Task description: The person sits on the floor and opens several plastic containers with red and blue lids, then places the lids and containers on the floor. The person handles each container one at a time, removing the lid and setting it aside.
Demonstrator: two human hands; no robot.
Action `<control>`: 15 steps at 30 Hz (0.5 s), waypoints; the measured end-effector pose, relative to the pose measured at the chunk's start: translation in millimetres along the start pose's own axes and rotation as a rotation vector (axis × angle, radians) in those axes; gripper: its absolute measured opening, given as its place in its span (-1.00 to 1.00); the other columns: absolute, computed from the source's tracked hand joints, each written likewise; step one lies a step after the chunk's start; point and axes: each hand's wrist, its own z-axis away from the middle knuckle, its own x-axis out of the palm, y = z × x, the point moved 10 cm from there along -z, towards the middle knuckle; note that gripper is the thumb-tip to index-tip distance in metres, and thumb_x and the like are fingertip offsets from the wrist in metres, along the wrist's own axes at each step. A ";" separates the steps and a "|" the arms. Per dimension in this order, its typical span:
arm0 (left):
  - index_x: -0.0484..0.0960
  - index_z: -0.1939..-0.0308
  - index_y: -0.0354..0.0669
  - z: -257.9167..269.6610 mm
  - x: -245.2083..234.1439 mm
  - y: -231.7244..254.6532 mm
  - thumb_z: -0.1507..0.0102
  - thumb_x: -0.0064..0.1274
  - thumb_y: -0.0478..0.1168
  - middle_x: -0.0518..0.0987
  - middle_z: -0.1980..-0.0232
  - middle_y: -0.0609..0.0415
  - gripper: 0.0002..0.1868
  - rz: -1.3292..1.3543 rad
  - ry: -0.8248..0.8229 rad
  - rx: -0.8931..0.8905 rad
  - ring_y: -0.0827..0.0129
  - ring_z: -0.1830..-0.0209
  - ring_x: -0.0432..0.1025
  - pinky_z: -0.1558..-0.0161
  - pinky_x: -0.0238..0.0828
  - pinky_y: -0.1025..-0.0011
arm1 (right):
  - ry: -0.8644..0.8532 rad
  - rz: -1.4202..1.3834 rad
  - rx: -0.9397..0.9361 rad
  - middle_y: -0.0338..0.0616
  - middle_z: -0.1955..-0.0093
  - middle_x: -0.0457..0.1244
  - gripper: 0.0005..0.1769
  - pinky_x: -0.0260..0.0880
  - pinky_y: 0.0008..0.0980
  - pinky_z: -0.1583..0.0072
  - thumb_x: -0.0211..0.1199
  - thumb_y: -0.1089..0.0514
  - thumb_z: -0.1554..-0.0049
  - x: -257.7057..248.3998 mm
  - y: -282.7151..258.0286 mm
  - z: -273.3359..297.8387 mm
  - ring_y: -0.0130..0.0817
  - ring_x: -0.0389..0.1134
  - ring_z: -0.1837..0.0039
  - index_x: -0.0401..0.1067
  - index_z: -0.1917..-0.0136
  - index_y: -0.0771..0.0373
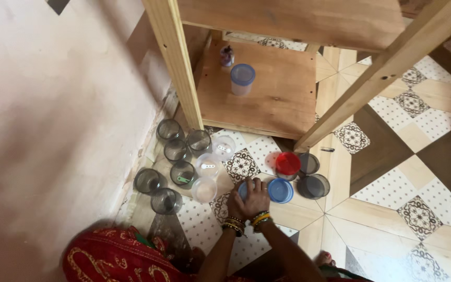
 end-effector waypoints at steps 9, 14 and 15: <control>0.33 -0.42 -0.20 -2.4 -2.1 2.7 -0.26 0.07 -0.08 0.53 -0.26 -0.14 -0.34 -0.262 -0.068 -0.049 0.18 -0.25 0.47 -0.20 0.46 0.29 | -0.268 0.248 -0.492 0.17 -0.50 0.05 -0.09 -0.13 0.30 -0.50 -0.03 -0.45 -0.12 13.4 -10.0 -14.9 0.18 -0.03 -0.57 0.11 -0.51 0.18; 0.31 -0.45 -0.15 -1.0 27.8 -25.2 -0.42 -0.22 0.00 0.46 -0.41 -0.03 -0.45 0.884 -0.124 -0.382 0.26 -0.32 0.44 -0.29 0.44 0.33 | 0.240 0.080 0.166 0.34 -0.57 -0.03 -0.01 -0.31 0.33 -0.44 0.01 -0.51 -0.15 -1.2 -6.6 7.3 0.38 -0.18 -0.57 0.09 -0.58 0.20; 0.34 -0.45 -0.20 1.1 23.8 -32.4 -0.43 -0.22 0.04 0.48 -0.39 -0.09 -0.41 0.887 -0.059 -0.421 0.21 -0.29 0.45 -0.25 0.45 0.31 | 0.245 0.047 0.242 0.33 -0.57 -0.02 -0.02 -0.27 0.32 -0.43 0.03 -0.50 -0.14 6.7 -7.1 10.9 0.40 -0.17 -0.56 0.11 -0.57 0.19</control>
